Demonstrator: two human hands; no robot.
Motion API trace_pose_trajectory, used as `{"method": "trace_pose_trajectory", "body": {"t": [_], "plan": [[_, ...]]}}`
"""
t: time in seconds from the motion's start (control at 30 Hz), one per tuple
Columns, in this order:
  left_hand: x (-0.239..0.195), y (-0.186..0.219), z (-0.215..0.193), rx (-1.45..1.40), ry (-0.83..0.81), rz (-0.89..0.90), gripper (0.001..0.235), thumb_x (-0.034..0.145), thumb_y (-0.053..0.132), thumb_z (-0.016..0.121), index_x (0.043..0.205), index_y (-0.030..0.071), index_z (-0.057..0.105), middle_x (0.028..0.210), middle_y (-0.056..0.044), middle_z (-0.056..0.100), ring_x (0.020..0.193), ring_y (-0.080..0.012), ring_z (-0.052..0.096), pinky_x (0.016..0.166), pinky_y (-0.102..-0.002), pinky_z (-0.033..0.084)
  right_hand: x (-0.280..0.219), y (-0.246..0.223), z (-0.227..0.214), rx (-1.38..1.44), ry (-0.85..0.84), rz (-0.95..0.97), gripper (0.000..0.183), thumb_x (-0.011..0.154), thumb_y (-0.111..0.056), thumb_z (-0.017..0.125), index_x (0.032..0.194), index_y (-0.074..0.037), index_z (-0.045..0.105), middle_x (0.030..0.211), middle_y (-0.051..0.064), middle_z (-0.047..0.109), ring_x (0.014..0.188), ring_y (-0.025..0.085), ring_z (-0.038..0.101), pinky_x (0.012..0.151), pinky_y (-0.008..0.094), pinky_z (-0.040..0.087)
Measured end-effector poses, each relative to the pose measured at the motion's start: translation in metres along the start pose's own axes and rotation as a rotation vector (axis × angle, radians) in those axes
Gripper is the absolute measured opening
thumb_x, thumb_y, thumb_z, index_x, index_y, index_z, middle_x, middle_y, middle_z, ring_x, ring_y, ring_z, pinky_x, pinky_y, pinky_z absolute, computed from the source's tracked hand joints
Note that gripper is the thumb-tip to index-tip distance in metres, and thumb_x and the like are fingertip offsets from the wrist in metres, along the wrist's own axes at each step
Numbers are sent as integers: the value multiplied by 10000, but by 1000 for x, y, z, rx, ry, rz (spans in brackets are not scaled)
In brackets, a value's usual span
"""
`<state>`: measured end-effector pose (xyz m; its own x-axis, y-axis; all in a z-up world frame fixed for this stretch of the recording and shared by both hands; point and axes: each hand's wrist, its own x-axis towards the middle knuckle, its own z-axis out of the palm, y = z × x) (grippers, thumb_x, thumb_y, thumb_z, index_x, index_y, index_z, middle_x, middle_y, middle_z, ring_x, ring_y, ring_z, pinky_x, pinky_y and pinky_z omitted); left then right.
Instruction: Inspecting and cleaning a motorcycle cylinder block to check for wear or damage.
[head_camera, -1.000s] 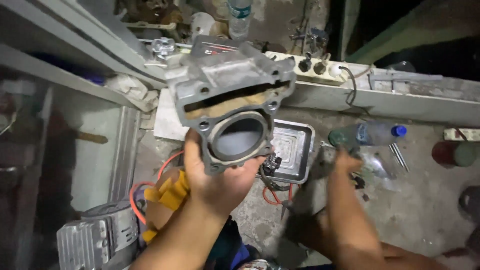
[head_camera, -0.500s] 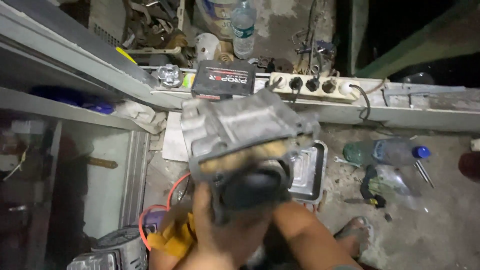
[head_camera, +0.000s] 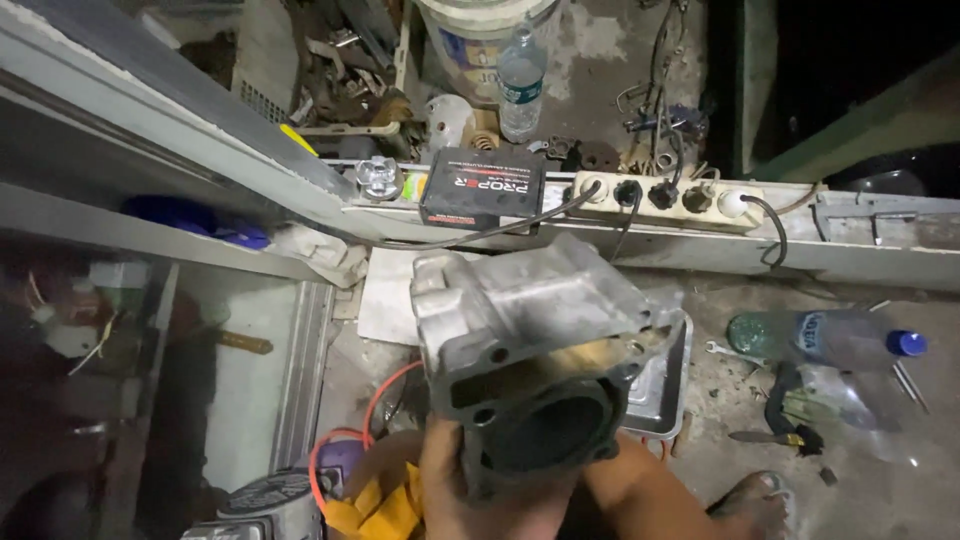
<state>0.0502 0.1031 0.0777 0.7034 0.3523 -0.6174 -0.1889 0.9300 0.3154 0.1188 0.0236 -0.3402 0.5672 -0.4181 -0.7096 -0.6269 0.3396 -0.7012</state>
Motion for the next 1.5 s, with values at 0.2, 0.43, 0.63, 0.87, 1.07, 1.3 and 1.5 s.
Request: {"method": "trace_pose_trajectory", "body": {"t": [0.2,0.43,0.63,0.87,1.07,1.3,1.5], "plan": [[4,6,-4,751,-171,393,495,534,-35,931,934,106,675,869,-136,791,778,-170,721,670,-288,585,-17,-39,-50,-122,19,-96,267,1051,-321,556,1012,-121,729,934,44,702,891,176,597,820,340,464],[13,-11,32,309,-331,-103,556,734,119,667,1286,79,617,1215,-179,745,1077,-286,701,932,-417,557,-91,-215,-120,-171,19,-489,119,957,-198,632,932,-115,714,867,38,700,826,150,603,778,304,468],[15,-27,46,142,-287,-403,589,925,492,469,1287,71,666,1259,-189,704,1184,-356,641,998,-510,477,-295,-362,-178,-207,-67,-1141,81,889,48,657,905,-27,631,1003,127,711,1009,214,694,996,327,556],[-2,-59,37,300,-244,-395,378,887,451,653,1078,128,697,998,-107,746,883,-265,666,756,-357,491,-337,-351,-167,-938,-444,-1922,96,918,-74,662,920,19,637,1110,195,734,861,349,672,756,432,551],[-22,-68,32,261,-310,-449,528,874,420,626,1223,27,673,1179,-184,720,1085,-330,670,998,-442,508,-316,-332,-198,-919,-582,-1490,450,923,-204,649,1361,-111,607,1322,106,692,1213,279,689,946,389,598],[-9,-74,18,394,-430,-314,498,902,399,620,1237,33,658,1147,-185,722,1068,-329,669,959,-420,490,-304,-319,-206,-1023,-642,-1399,491,938,-320,660,1382,-124,589,1437,84,593,1171,284,697,808,391,615],[-14,-77,21,398,-400,-305,502,899,332,624,1263,-13,649,1179,-208,713,1079,-329,675,979,-409,518,-306,-322,-208,-1532,-545,-1326,661,904,-361,706,1467,-122,454,1515,167,491,1042,417,687,817,577,587]]}}
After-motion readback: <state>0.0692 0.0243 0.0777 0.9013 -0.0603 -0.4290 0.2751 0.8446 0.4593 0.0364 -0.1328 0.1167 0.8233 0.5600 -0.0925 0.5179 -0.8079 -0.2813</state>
